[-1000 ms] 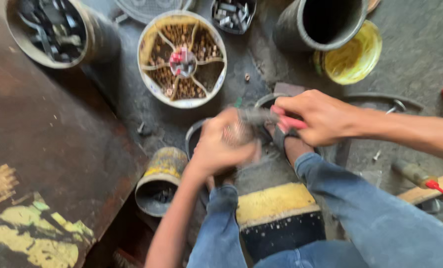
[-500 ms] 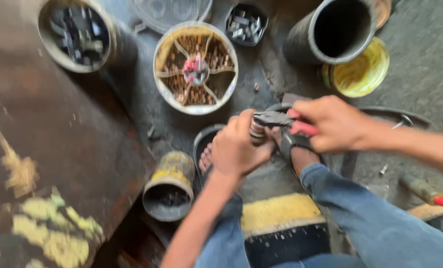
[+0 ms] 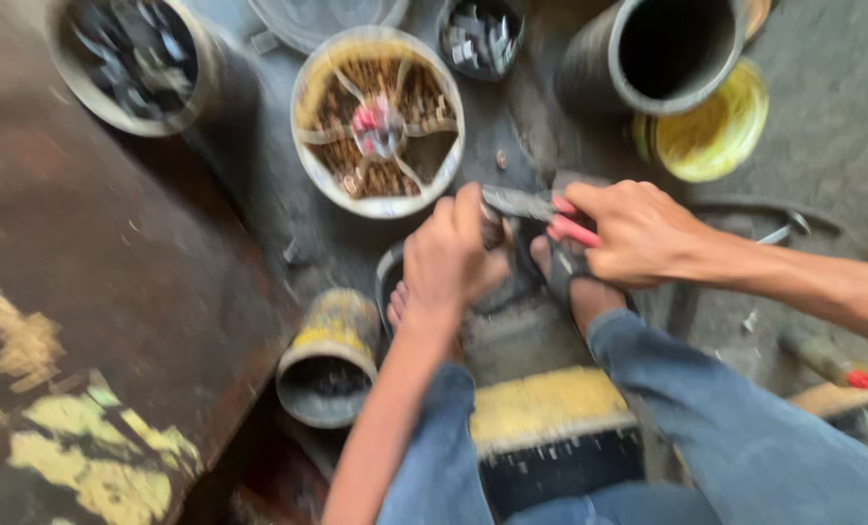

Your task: The person sits on the floor and uses pliers to remove small copper rings from a cylindrical electrical component. They then use a hammer to tap a metal pin into the component and a screwdriver to adjust internal parts.

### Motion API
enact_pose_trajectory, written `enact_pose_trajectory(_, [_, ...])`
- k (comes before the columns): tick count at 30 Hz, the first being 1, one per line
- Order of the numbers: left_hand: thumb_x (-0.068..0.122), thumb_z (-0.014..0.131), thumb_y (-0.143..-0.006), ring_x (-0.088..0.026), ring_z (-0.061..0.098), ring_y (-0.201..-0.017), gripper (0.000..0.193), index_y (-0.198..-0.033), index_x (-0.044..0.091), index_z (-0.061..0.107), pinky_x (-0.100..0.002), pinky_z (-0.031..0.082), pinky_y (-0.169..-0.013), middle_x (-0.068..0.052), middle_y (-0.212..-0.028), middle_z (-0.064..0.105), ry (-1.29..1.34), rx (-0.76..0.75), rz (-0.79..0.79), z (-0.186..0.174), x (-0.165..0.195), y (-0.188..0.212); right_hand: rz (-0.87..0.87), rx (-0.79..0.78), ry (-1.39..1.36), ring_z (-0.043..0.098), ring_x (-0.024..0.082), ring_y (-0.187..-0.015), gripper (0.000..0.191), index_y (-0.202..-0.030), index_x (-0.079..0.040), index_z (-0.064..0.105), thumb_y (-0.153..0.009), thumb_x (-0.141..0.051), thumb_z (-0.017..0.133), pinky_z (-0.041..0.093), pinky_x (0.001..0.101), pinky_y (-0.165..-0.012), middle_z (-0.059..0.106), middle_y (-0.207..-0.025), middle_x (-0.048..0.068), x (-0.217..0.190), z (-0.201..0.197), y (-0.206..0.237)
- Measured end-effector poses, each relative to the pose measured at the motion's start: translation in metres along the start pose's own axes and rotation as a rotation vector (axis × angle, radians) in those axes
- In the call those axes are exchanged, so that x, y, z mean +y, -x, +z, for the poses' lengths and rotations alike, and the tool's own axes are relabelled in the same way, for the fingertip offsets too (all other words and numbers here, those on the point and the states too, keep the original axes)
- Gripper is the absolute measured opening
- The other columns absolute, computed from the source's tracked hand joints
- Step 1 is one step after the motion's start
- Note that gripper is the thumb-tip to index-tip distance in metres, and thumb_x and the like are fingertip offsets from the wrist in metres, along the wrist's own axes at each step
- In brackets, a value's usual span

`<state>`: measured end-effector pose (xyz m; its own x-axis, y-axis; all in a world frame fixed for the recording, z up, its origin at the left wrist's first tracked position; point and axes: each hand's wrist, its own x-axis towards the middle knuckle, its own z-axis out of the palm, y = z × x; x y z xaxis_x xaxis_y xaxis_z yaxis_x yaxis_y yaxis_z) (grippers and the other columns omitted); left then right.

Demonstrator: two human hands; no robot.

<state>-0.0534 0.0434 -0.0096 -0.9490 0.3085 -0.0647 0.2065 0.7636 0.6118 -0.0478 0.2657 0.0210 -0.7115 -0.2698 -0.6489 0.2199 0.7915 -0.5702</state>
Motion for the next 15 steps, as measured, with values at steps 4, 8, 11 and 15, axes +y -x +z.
enact_pose_trajectory(4, [0.020, 0.087, -0.078, -0.015, 0.075, -0.089, 0.042, -0.114, 0.008, 0.071, -0.031, 0.057, -0.081, -0.007, -0.100, 0.077, 0.539, -0.146, -0.150, -0.001, -0.011, 0.011, 0.162, -0.013, -0.007, 0.073, 0.037, -0.080, 0.036, -0.114, -0.013, 0.070, -0.078, -0.014, 0.070, 0.054, 0.0441, -0.071, 0.074, -0.087, 0.016, -0.013, 0.011, 0.015])
enact_pose_trajectory(8, [0.014, 0.089, -0.078, -0.014, 0.064, -0.107, 0.066, -0.134, 0.006, 0.056, -0.031, 0.053, -0.099, -0.007, -0.116, 0.068, 1.087, -0.264, -0.005, -0.017, -0.021, 0.024, 0.034, -0.073, 0.079, 0.074, 0.031, -0.086, 0.042, -0.123, -0.016, 0.067, -0.082, -0.018, 0.071, 0.055, 0.0428, -0.072, 0.077, -0.097, 0.009, -0.013, -0.008, 0.024])
enact_pose_trajectory(11, [0.014, 0.086, -0.075, -0.011, 0.065, -0.097, 0.093, -0.153, 0.010, 0.035, -0.028, 0.053, -0.091, -0.001, -0.105, 0.068, 1.428, -0.410, -0.132, -0.030, -0.014, 0.034, -0.200, 0.029, 0.284, 0.070, 0.030, -0.093, 0.038, -0.121, -0.011, 0.063, -0.084, -0.017, 0.072, 0.052, 0.0410, -0.078, 0.073, -0.099, 0.009, -0.004, -0.020, 0.030])
enact_pose_trajectory(15, [0.011, 0.085, -0.084, -0.010, 0.067, -0.093, 0.099, -0.164, 0.009, 0.027, -0.025, 0.052, -0.095, -0.003, -0.095, 0.071, 1.574, -0.491, -0.178, -0.039, -0.012, 0.035, 0.009, 0.060, -0.019, 0.068, 0.019, -0.089, 0.051, -0.144, -0.005, 0.054, -0.096, -0.012, 0.068, 0.055, 0.0346, -0.082, 0.063, -0.100, 0.008, 0.019, -0.023, 0.034])
